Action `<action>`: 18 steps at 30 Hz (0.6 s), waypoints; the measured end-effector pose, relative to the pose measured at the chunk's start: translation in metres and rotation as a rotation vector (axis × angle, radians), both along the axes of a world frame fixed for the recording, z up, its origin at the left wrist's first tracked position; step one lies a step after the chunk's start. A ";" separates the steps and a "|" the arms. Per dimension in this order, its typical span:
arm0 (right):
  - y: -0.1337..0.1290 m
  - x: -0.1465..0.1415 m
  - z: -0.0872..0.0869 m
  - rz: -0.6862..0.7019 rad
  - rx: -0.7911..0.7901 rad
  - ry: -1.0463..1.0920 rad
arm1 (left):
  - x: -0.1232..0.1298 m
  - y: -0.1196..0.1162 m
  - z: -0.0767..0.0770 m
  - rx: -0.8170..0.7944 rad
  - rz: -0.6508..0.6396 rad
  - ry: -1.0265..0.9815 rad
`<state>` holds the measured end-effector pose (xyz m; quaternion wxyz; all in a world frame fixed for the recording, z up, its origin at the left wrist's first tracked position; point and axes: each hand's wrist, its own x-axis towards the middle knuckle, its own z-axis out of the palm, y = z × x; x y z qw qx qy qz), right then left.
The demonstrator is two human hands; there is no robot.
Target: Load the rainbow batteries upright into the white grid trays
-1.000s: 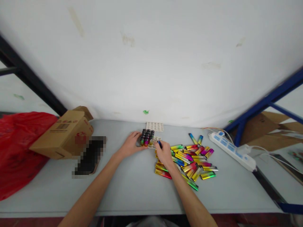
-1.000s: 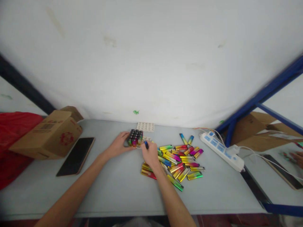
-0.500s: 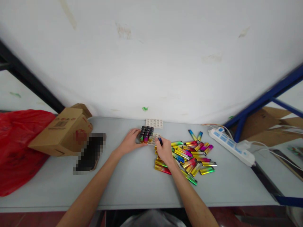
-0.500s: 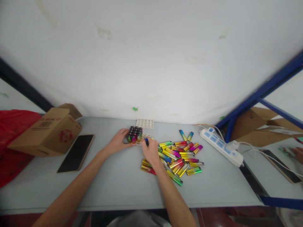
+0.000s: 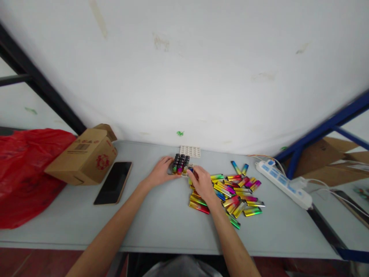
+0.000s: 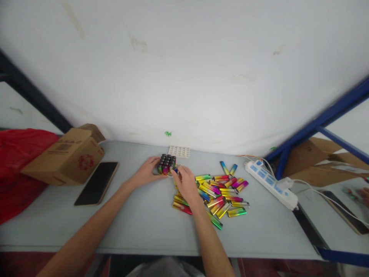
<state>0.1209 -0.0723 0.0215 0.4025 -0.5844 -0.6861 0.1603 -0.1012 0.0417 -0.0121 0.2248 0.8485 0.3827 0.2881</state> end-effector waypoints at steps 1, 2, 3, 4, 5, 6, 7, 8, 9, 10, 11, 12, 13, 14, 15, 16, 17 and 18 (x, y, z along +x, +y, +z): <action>0.000 0.001 -0.001 -0.005 -0.016 -0.001 | 0.000 0.000 0.000 -0.001 0.003 0.001; -0.001 0.001 -0.001 -0.015 -0.025 0.003 | 0.000 0.000 0.000 -0.003 0.005 0.004; -0.001 0.001 -0.003 -0.025 -0.023 0.010 | 0.000 0.000 0.000 -0.004 0.007 0.006; -0.001 0.001 -0.004 -0.032 -0.010 0.017 | 0.001 0.000 0.000 -0.005 0.005 0.008; -0.001 0.001 -0.005 -0.034 0.007 0.022 | 0.001 0.000 0.000 -0.004 0.001 0.012; -0.001 0.001 -0.007 -0.030 0.022 0.023 | 0.001 0.000 0.000 -0.002 -0.004 0.015; -0.001 0.000 -0.008 -0.019 0.032 0.017 | 0.001 0.000 0.000 0.001 -0.009 0.020; 0.000 0.000 -0.009 -0.003 0.036 0.001 | 0.001 0.000 0.000 0.004 -0.013 0.025; 0.000 0.000 -0.009 0.017 0.032 -0.024 | 0.001 0.000 0.000 0.007 -0.016 0.030; 0.001 0.000 -0.009 0.038 0.025 -0.060 | 0.001 0.000 0.000 0.010 -0.018 0.033; 0.002 0.000 -0.009 0.054 0.016 -0.105 | 0.001 0.000 0.000 0.012 -0.019 0.034; 0.003 0.000 -0.009 0.059 0.009 -0.158 | 0.000 -0.001 0.000 0.012 -0.020 0.033; 0.004 0.000 -0.008 0.047 0.004 -0.218 | 0.000 -0.001 0.000 0.012 -0.021 0.029; 0.005 -0.001 -0.008 0.021 -0.001 -0.280 | 0.000 0.000 0.000 0.011 -0.019 0.023; 0.006 -0.001 -0.007 -0.013 -0.008 -0.341 | 0.000 0.000 -0.001 0.011 -0.015 0.016; 0.006 -0.002 -0.007 -0.044 -0.018 -0.390 | 0.000 0.001 -0.002 0.011 -0.011 0.009; 0.006 -0.003 -0.007 -0.064 -0.033 -0.421 | 0.000 0.002 -0.003 0.011 -0.005 0.004; 0.006 -0.004 -0.007 -0.067 -0.045 -0.430 | 0.000 0.003 -0.003 0.012 -0.001 0.000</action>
